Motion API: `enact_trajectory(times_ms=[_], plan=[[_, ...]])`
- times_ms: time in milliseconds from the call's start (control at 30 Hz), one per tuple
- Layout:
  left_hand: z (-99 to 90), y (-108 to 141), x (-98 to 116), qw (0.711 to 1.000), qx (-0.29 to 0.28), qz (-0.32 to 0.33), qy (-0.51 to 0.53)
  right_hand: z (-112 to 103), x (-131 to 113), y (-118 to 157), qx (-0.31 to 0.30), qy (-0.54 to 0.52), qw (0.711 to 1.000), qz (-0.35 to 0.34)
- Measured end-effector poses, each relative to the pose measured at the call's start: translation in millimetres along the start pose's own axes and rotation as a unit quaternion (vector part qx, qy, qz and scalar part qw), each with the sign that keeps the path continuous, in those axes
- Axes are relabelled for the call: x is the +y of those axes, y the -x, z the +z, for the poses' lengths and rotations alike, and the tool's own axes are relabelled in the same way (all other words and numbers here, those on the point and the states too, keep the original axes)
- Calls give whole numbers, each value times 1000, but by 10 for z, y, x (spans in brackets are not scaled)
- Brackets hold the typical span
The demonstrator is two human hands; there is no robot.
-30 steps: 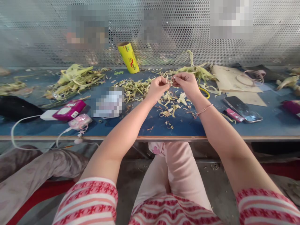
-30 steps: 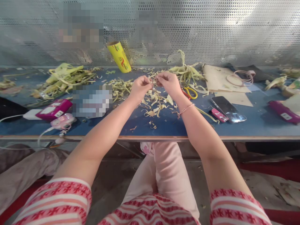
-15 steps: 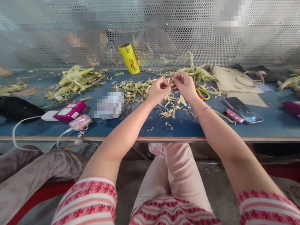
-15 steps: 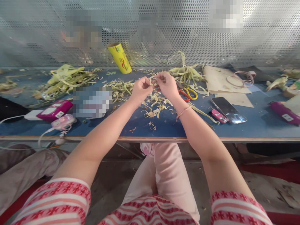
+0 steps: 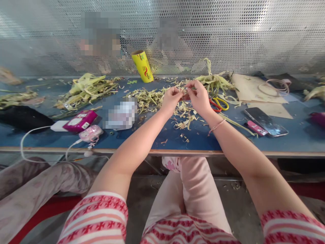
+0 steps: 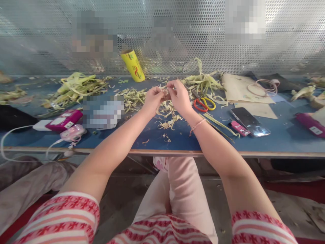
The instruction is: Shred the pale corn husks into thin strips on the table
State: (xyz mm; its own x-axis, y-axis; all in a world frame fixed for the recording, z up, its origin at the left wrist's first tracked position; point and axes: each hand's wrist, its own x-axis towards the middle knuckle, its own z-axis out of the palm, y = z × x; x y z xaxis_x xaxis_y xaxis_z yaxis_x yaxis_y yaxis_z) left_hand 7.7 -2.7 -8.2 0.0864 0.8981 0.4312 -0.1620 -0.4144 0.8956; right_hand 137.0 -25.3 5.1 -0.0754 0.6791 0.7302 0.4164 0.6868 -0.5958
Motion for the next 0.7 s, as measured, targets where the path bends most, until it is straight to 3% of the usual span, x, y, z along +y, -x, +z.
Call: enact_trajectory(times_ms=[133, 267, 700], plan=[[15, 30, 52, 998, -12, -35, 55, -13, -36, 9, -9, 9, 1000, -11], [36, 71, 122, 997, -37, -38, 64, -27, -54, 19, -5, 25, 1000, -19], [50, 67, 134, 996, -35, -36, 79, -93, -1, -4, 13, 66, 997, -32]])
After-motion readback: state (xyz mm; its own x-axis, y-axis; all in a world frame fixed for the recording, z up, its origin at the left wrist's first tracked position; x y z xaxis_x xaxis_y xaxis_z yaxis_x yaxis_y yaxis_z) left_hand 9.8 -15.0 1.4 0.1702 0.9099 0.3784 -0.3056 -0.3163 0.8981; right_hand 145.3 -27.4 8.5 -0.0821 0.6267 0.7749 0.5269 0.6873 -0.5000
